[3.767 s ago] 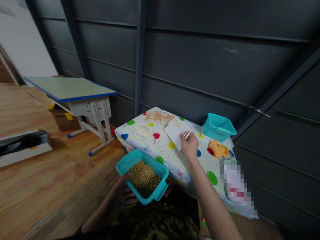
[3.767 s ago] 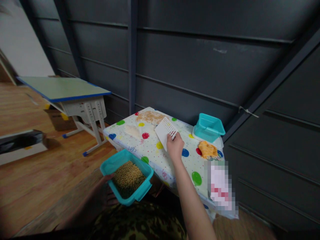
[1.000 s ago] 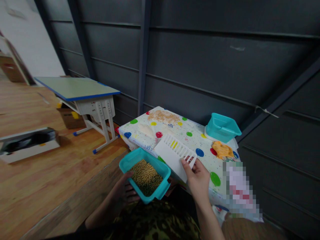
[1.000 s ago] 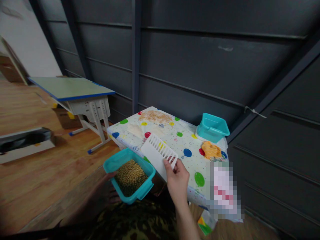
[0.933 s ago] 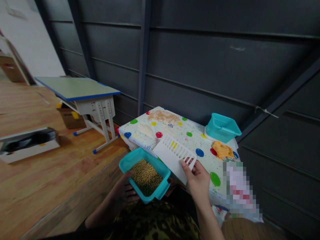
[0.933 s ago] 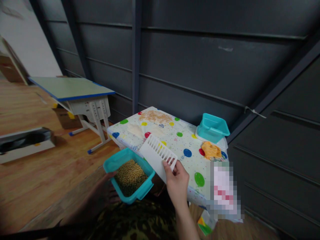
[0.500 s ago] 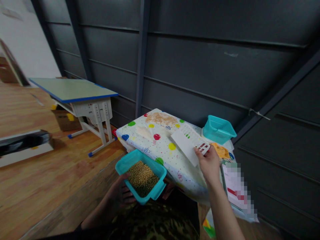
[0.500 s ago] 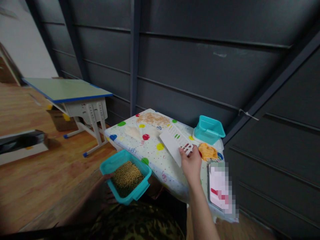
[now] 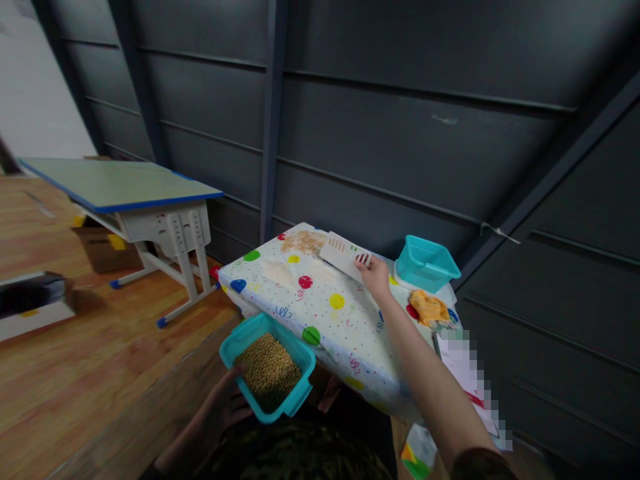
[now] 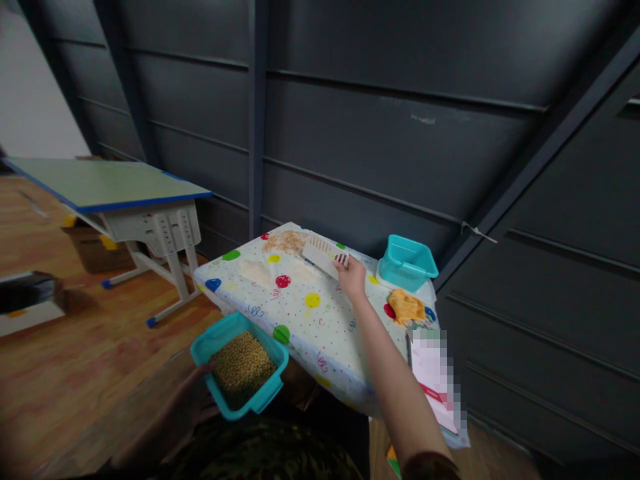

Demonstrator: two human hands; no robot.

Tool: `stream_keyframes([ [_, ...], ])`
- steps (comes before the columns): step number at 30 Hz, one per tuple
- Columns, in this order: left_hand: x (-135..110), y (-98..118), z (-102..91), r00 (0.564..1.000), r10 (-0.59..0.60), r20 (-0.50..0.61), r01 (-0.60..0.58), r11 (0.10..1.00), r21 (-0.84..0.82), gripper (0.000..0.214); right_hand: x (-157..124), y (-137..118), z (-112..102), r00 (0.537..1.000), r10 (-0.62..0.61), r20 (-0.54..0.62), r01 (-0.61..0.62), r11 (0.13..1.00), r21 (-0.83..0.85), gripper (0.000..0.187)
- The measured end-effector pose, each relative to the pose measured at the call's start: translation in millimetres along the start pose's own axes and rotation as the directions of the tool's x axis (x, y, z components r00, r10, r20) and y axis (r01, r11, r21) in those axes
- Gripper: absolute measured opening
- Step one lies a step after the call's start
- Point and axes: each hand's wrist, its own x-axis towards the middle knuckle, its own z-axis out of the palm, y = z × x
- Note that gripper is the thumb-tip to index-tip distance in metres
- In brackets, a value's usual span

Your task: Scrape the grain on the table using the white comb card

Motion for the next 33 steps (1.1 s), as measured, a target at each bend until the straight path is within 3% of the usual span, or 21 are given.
stream_keyframes([
  [2,10,-5,-4.9,1.000,0.015,-0.012,-0.015,1.000,0.017,0.058,7,1,11,1.000,0.009,0.023,-0.009,1.000,-0.008,0.012],
  [5,15,-10,-7.8,0.998,-0.052,-0.042,0.053,0.998,0.022,0.056,11,9,21,0.999,0.023,0.032,-0.023,1.000,0.012,0.011],
  [11,12,-11,-2.6,0.999,-0.038,-0.037,0.040,0.996,0.075,0.044,13,22,29,0.999,0.043,0.015,-0.043,0.997,0.070,0.013],
  [17,18,-15,-5.9,0.997,-0.019,-0.073,0.025,0.997,0.076,0.048,17,19,33,0.998,0.021,0.055,-0.023,0.999,0.044,0.011],
  [25,26,-20,-16.4,1.000,-0.026,-0.004,0.026,0.998,0.049,0.055,14,14,30,0.999,0.026,0.038,-0.026,1.000,0.016,0.011],
  [29,31,-24,-25.2,0.997,0.018,0.076,-0.020,0.999,0.031,0.072,14,15,27,0.999,0.035,0.016,-0.035,0.999,0.003,0.008],
  [33,30,-28,-29.2,0.995,0.050,0.083,-0.053,0.998,0.027,0.076,16,21,24,0.998,0.059,-0.001,-0.059,0.998,-0.007,0.010],
])
